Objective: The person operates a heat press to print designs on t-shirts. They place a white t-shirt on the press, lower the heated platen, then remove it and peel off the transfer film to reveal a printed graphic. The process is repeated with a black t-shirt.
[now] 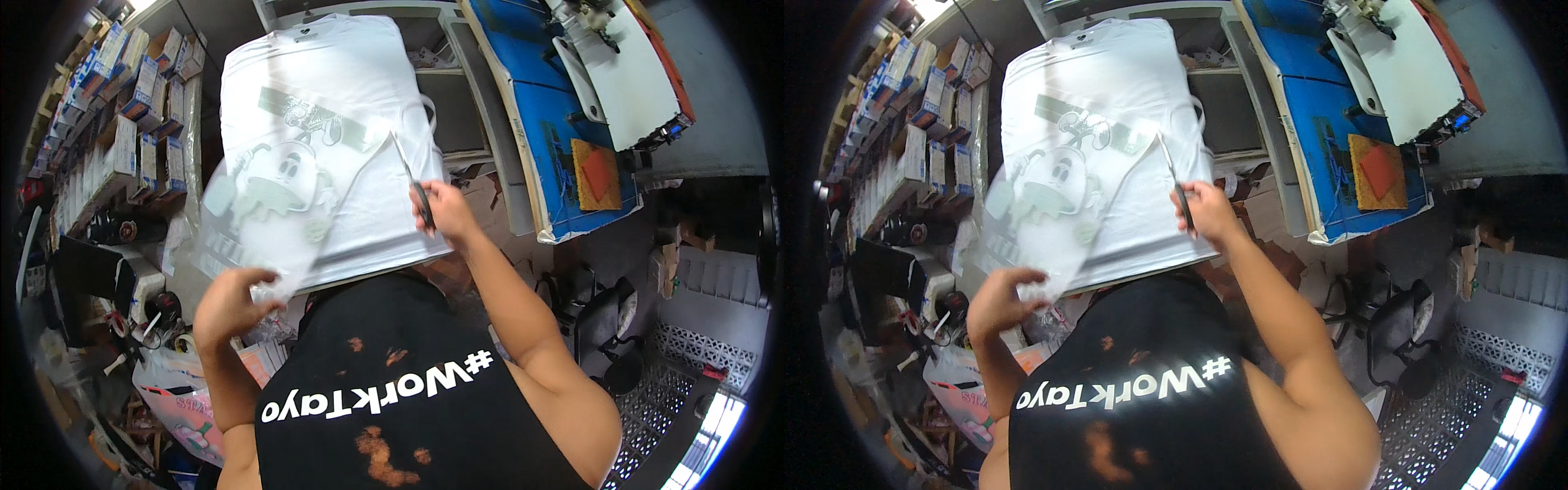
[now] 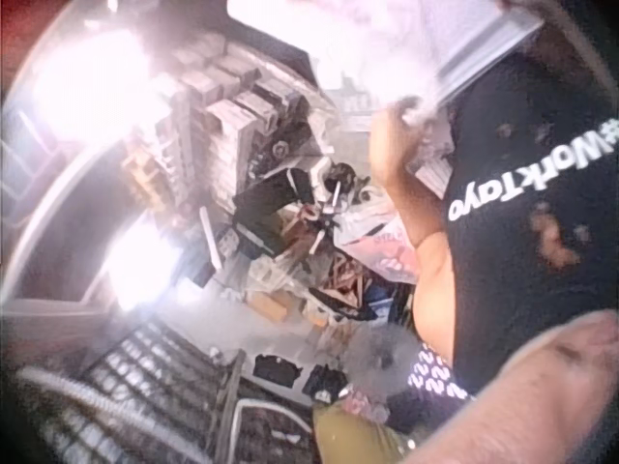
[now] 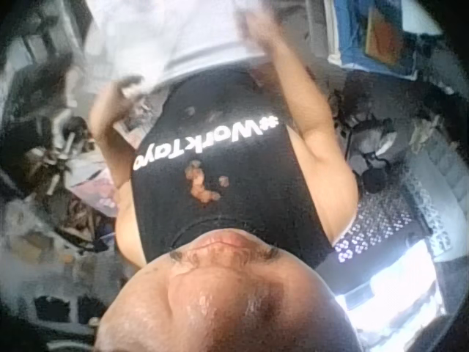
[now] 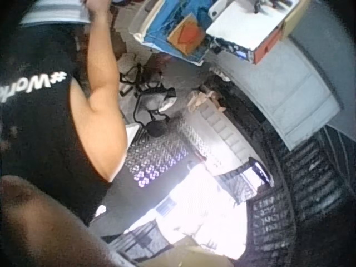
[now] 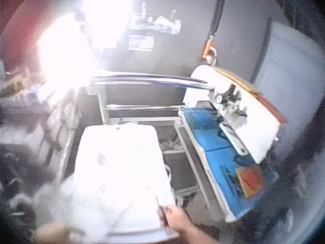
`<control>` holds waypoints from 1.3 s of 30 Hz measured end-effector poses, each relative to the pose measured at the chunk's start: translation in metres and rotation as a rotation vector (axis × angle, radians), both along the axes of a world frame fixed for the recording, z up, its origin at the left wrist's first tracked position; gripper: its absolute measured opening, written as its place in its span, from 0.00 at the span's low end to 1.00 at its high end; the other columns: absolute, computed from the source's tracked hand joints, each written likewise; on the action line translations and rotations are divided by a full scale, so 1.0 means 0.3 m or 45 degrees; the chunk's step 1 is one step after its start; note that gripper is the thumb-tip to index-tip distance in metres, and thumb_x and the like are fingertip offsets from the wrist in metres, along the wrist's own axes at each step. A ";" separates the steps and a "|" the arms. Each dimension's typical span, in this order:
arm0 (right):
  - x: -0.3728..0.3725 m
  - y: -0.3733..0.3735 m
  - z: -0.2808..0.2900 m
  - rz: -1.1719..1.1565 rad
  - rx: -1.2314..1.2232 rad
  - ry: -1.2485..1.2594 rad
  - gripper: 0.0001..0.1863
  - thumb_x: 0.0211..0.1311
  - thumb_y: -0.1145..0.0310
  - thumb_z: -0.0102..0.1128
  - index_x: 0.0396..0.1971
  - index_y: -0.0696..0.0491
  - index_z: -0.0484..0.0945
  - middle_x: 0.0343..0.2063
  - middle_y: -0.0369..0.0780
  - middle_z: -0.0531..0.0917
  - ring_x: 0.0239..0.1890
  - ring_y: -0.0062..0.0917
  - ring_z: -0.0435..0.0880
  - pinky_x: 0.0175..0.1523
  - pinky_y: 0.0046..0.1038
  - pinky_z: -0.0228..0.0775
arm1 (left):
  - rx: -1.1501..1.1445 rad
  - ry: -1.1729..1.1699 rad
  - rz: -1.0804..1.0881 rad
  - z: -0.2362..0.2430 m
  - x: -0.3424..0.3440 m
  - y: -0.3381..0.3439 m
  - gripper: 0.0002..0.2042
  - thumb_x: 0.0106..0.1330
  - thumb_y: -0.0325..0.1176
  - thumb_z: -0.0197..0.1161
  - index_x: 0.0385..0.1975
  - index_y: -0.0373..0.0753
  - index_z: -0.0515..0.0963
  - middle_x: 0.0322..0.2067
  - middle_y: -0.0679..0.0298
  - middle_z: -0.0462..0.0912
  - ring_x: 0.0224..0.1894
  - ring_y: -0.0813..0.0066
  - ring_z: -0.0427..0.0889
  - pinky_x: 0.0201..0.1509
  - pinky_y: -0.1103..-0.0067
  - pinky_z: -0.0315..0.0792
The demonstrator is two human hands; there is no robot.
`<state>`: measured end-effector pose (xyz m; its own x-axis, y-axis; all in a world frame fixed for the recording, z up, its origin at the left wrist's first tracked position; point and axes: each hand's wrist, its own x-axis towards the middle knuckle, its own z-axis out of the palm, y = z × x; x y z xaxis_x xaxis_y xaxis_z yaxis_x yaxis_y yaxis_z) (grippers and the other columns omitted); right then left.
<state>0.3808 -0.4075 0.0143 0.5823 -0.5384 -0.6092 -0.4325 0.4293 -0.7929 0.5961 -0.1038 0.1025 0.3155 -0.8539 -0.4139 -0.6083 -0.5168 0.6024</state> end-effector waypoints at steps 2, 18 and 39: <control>-0.060 0.092 -0.009 0.064 0.034 -0.001 0.18 0.68 0.67 0.59 0.53 0.61 0.73 0.25 0.35 0.79 0.18 0.15 0.76 0.18 0.19 0.62 | -0.228 -0.274 0.202 -0.086 0.023 -0.084 0.22 0.53 0.34 0.72 0.49 0.36 0.79 0.45 0.51 0.84 0.50 0.51 0.81 0.56 0.66 0.72; -0.121 0.268 -0.069 0.123 0.293 -0.238 0.23 0.70 0.58 0.59 0.56 0.59 0.70 0.27 0.35 0.77 0.21 0.15 0.77 0.22 0.17 0.66 | -0.577 -0.703 -0.028 -0.461 0.085 -0.478 0.32 0.62 0.47 0.65 0.65 0.41 0.68 0.68 0.53 0.63 0.74 0.48 0.51 0.76 0.50 0.40; -0.013 0.269 -0.062 0.104 0.220 -0.161 0.19 0.71 0.62 0.57 0.54 0.57 0.69 0.27 0.35 0.77 0.21 0.15 0.78 0.20 0.16 0.66 | -0.734 -0.589 -0.011 -0.473 0.014 -0.490 0.26 0.57 0.40 0.71 0.56 0.40 0.74 0.63 0.57 0.70 0.72 0.53 0.58 0.76 0.52 0.47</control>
<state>0.3769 -0.3269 -0.0044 0.6975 -0.3804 -0.6074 -0.3730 0.5310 -0.7609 0.6003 -0.2510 -0.0395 0.3413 -0.8988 0.2749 -0.8684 -0.1897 0.4582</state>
